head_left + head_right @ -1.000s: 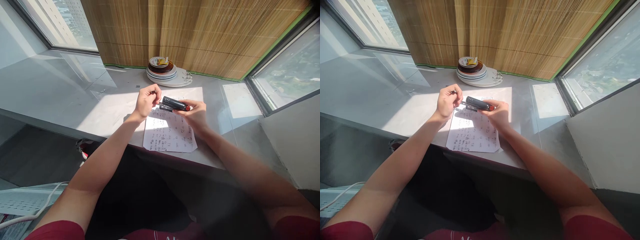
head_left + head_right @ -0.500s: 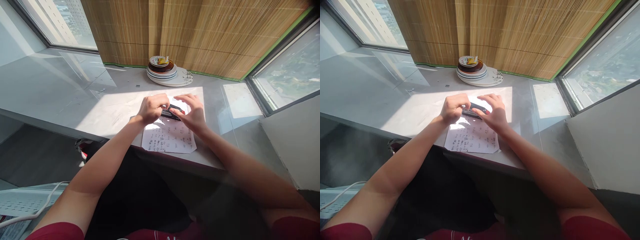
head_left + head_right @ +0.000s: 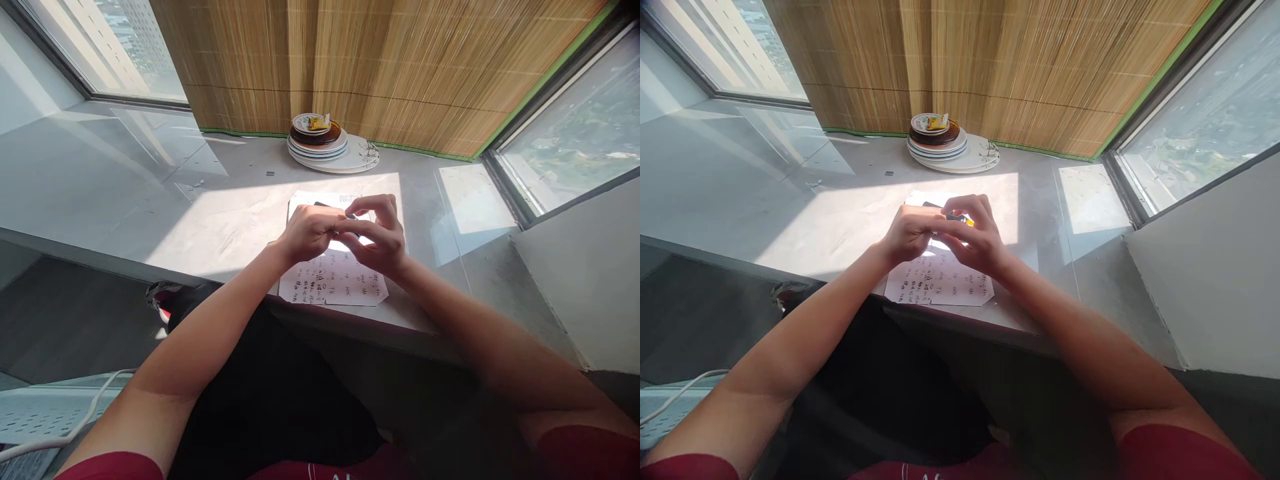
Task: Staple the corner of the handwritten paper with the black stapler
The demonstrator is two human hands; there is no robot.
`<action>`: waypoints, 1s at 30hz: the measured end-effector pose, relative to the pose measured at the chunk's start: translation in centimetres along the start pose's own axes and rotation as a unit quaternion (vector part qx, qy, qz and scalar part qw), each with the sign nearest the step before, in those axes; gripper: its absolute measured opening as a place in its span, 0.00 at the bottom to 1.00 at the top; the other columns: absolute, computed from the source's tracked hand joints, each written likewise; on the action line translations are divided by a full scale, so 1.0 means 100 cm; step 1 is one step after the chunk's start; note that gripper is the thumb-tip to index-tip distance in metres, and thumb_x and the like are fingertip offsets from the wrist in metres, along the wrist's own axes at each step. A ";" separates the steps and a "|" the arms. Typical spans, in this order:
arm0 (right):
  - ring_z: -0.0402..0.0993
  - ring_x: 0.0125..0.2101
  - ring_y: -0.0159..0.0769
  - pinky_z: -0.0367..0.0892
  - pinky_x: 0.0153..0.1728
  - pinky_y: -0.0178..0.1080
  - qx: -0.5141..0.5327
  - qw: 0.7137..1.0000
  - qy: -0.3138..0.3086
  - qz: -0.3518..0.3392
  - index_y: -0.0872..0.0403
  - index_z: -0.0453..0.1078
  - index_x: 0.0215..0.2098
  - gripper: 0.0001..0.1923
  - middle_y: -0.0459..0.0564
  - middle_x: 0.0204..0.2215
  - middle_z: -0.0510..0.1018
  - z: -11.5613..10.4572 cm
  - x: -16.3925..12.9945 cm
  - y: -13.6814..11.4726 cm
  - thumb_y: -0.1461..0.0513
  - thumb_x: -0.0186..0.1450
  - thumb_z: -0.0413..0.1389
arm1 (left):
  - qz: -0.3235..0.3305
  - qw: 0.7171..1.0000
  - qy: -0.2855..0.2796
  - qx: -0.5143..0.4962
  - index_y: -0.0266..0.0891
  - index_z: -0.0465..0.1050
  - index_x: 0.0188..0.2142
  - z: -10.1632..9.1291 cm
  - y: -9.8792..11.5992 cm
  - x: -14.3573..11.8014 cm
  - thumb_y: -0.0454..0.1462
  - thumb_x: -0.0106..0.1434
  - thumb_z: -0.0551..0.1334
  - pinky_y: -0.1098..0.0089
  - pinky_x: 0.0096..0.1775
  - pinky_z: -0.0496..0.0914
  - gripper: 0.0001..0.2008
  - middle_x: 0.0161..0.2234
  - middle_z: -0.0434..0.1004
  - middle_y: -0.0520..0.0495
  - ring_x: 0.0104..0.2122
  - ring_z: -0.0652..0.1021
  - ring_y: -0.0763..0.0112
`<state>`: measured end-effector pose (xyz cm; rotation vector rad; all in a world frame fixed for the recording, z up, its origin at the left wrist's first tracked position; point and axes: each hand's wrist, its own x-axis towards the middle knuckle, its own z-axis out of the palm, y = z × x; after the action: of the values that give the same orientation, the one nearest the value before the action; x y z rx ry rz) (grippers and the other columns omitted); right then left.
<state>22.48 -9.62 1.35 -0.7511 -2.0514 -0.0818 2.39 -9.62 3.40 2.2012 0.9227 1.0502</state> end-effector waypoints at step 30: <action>0.75 0.27 0.40 0.67 0.28 0.41 -0.020 0.882 0.071 0.465 0.53 0.77 0.30 0.07 0.49 0.25 0.80 -0.043 -0.016 0.154 0.61 0.52 0.62 | -0.004 0.976 0.086 0.201 0.43 0.78 0.42 -0.052 -0.048 0.016 0.39 0.78 0.57 0.59 0.47 0.78 0.11 0.42 0.80 0.43 0.41 0.81 0.61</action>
<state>34.62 0.62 -0.92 -1.6227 -1.3694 0.3586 -2.81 -4.55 3.67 2.4518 1.3192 1.1434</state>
